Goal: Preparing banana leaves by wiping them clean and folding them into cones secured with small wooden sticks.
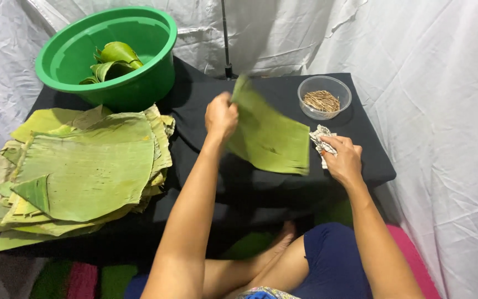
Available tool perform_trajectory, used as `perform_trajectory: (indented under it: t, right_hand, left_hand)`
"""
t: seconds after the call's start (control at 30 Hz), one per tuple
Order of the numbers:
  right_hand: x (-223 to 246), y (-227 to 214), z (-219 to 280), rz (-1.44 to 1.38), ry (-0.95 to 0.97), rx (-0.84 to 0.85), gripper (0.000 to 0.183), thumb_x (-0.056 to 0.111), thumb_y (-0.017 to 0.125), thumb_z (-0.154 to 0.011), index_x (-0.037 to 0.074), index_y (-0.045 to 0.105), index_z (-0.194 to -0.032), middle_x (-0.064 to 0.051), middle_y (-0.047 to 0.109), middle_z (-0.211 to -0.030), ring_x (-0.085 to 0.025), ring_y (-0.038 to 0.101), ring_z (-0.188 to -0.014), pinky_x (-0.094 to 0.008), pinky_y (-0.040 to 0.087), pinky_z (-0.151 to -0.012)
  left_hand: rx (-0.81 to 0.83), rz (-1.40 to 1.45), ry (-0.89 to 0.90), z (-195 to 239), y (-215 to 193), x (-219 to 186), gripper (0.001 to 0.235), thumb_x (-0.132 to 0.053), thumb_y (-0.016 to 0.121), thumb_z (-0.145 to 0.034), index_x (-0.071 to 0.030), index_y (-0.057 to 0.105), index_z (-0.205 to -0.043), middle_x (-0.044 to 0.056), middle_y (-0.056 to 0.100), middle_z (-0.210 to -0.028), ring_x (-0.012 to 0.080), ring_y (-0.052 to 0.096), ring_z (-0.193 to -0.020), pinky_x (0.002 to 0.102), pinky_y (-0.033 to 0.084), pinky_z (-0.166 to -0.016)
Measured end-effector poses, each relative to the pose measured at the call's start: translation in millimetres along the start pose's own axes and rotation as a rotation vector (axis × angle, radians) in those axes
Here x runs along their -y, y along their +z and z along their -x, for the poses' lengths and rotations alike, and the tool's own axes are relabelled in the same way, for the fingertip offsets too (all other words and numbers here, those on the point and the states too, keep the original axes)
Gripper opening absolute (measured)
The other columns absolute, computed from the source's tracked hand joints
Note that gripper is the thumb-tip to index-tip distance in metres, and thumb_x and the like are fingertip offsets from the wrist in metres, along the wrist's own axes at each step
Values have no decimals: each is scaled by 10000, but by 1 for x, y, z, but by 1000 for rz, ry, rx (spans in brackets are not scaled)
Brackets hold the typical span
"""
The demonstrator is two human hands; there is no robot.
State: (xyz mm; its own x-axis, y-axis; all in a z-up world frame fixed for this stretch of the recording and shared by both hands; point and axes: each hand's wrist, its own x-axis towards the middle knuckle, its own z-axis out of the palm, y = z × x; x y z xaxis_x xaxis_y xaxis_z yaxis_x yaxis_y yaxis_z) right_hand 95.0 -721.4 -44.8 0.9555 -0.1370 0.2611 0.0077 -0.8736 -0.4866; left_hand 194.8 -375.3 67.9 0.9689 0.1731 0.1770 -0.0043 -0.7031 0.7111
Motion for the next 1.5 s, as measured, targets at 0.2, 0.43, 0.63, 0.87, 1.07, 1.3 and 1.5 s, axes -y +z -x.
perform_trajectory:
  t: [0.2,0.43,0.63,0.87,1.07,1.3,1.5]
  right_hand:
    - [-4,8,-4,-85,-47,-105,382,366,700,-905,369,691,-1287,-3,631,-1248,-196,555,-1291,-331,320,-1085]
    - [-25,15,-11,-92,-78,-169,483,288,759,-866,379,686,-1335,-32,647,-1262,-229,592,-1260,-364,374,-1050]
    - [46,-14,-15,40,-199,-346,476,230,802,-841,326,712,-1298,5,628,-1223,-174,598,-1229,-341,356,-1006]
    - [175,56,2,-68,-767,-189,470,162,727,-736,342,721,-1170,-49,674,-1159,-309,631,-1173,-447,498,-906]
    - [158,109,-27,102,-645,110,407,256,610,-873,474,659,-1212,18,583,-1308,-337,561,-1179,-505,555,-822]
    - [55,101,-111,395,-277,66,410,252,656,-842,510,704,-1157,59,575,-1327,-332,523,-1204,-512,529,-841]
    - [167,67,1,188,-722,96,411,191,567,-872,444,700,-1168,4,569,-1306,-334,524,-1177,-447,543,-784]
  left_hand:
    - [-169,374,949,76,-89,-84,224,-153,538,-1030,-297,628,-1177,7,751,-975,314,726,-904,442,583,-802]
    - [139,74,894,110,-48,56,221,-8,692,-813,-163,719,-967,46,754,-1192,342,628,-1243,577,412,-1053]
    - [520,-138,450,107,-32,112,336,46,544,-887,-200,766,-947,3,712,-1313,340,499,-1395,634,238,-1185]
    - [96,-263,572,127,12,119,87,-330,660,-865,-249,691,-865,-40,715,-959,200,687,-996,415,443,-991]
    - [7,-60,555,142,16,121,235,-294,729,-898,-185,731,-1106,74,732,-1169,272,641,-1214,408,456,-1073]
    - [64,12,429,144,13,119,259,-309,738,-904,-188,743,-1134,88,711,-1289,295,579,-1317,459,412,-1132]
    - [81,-8,398,142,18,124,254,-339,741,-909,-210,749,-1128,64,727,-1258,257,592,-1308,429,399,-1146]
